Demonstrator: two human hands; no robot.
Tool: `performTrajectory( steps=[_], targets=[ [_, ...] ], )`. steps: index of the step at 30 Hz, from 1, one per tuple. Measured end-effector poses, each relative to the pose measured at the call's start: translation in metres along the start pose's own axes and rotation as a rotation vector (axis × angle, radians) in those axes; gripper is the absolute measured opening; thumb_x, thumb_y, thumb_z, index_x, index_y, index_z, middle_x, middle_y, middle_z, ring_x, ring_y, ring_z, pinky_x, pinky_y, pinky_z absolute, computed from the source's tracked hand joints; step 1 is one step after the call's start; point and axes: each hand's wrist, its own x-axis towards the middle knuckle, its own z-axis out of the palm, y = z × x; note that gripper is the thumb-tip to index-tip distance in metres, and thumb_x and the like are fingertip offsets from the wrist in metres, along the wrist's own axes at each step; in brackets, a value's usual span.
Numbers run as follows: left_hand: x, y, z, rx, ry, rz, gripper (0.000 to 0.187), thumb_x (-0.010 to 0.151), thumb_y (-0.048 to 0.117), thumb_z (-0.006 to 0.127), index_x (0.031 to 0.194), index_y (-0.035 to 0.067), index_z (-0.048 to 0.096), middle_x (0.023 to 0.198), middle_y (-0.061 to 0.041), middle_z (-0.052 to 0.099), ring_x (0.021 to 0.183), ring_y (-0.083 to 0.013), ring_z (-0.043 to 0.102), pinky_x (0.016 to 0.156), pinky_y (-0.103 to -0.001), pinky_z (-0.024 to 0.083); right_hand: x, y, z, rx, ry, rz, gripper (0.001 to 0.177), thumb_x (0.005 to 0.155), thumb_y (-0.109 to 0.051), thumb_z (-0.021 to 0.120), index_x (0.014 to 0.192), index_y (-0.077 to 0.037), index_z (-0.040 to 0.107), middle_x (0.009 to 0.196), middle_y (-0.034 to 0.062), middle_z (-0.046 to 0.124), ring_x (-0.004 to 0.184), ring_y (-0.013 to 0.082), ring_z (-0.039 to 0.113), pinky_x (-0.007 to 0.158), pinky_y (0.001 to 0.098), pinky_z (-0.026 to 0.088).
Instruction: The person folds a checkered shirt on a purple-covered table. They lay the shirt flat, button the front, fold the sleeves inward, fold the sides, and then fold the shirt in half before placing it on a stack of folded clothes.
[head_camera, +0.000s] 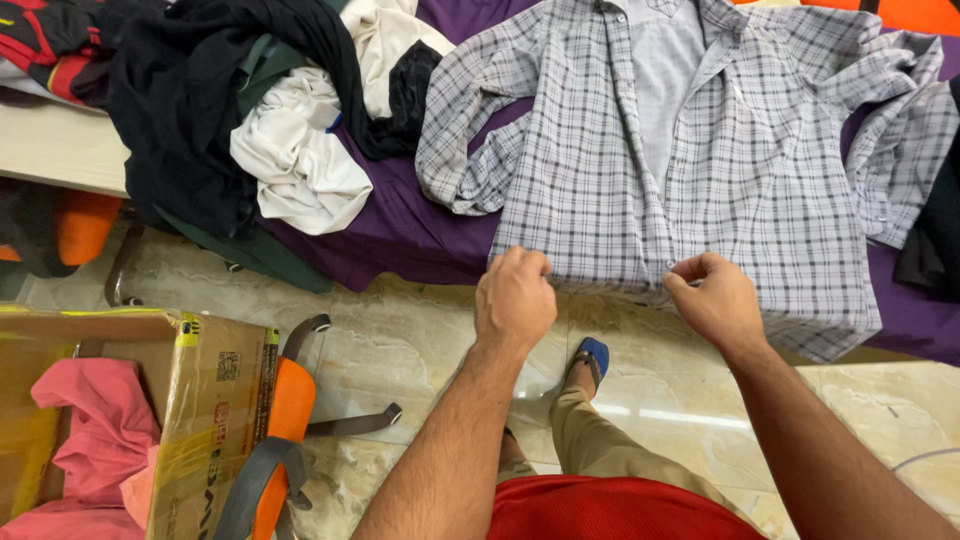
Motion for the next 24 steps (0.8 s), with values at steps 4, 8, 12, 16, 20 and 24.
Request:
performTrajectory(
  steps=[4, 8, 12, 16, 20, 24],
  targets=[
    [0.039, 0.018, 0.015, 0.011, -0.051, 0.148, 0.023, 0.085, 0.008, 0.065, 0.107, 0.008, 0.072, 0.111, -0.009, 0.067, 0.112, -0.0292, 0.06, 0.098, -0.047, 0.047, 0.036, -0.015, -0.002, 0.101, -0.043, 0.012, 0.052, 0.089, -0.026, 0.073, 0.133, -0.001, 0.06, 0.112, 0.0181, 0.074, 0.088, 0.0265, 0.072, 0.079, 0.0406, 0.058],
    [0.079, 0.032, 0.018, 0.116, 0.051, 0.059, 0.031, 0.082, 0.011, 0.071, 0.113, 0.007, 0.07, 0.133, -0.016, 0.057, 0.128, -0.0348, 0.05, 0.104, -0.052, 0.04, 0.079, -0.025, -0.005, 0.208, -0.118, -0.038, 0.061, 0.088, -0.025, 0.072, 0.138, 0.002, 0.051, 0.13, 0.0135, 0.066, 0.093, 0.0245, 0.072, 0.073, 0.0404, 0.061],
    [0.12, 0.034, 0.017, 0.164, 0.11, -0.163, 0.053, 0.079, 0.016, 0.075, 0.128, 0.004, 0.059, 0.144, -0.022, 0.043, 0.134, -0.0404, 0.041, 0.107, -0.054, 0.035, 0.123, -0.036, -0.009, 0.198, -0.166, -0.118, 0.065, 0.087, -0.025, 0.075, 0.141, 0.002, 0.049, 0.133, 0.0143, 0.066, 0.105, 0.0226, 0.068, 0.083, 0.038, 0.058],
    [0.149, 0.03, 0.022, 0.065, 0.124, -0.291, 0.062, 0.083, 0.016, 0.072, 0.139, 0.003, 0.048, 0.147, -0.023, 0.041, 0.134, -0.0406, 0.042, 0.11, -0.054, 0.035, 0.161, -0.049, -0.011, 0.322, -0.258, -0.044, 0.068, 0.087, -0.023, 0.073, 0.144, 0.001, 0.045, 0.138, 0.0139, 0.062, 0.112, 0.0237, 0.065, 0.085, 0.0395, 0.059],
    [0.183, 0.012, 0.026, -0.035, 0.099, -0.362, 0.052, 0.092, 0.013, 0.061, 0.141, 0.004, 0.046, 0.154, -0.021, 0.04, 0.127, -0.0404, 0.055, 0.104, -0.05, 0.045, 0.199, -0.064, -0.007, 0.361, -0.253, -0.076, 0.067, 0.09, -0.024, 0.074, 0.144, 0.003, 0.047, 0.138, 0.016, 0.063, 0.12, 0.0231, 0.063, 0.092, 0.0356, 0.055],
    [0.22, -0.014, 0.018, -0.072, 0.059, -0.406, 0.049, 0.093, 0.008, 0.056, 0.142, 0.009, 0.051, 0.148, -0.017, 0.053, 0.117, -0.0399, 0.064, 0.1, -0.049, 0.051, 0.233, -0.088, 0.0, 0.455, -0.216, -0.036, 0.071, 0.086, -0.022, 0.076, 0.144, 0.003, 0.045, 0.139, 0.0146, 0.061, 0.113, 0.0227, 0.065, 0.086, 0.0352, 0.057]
  ],
)
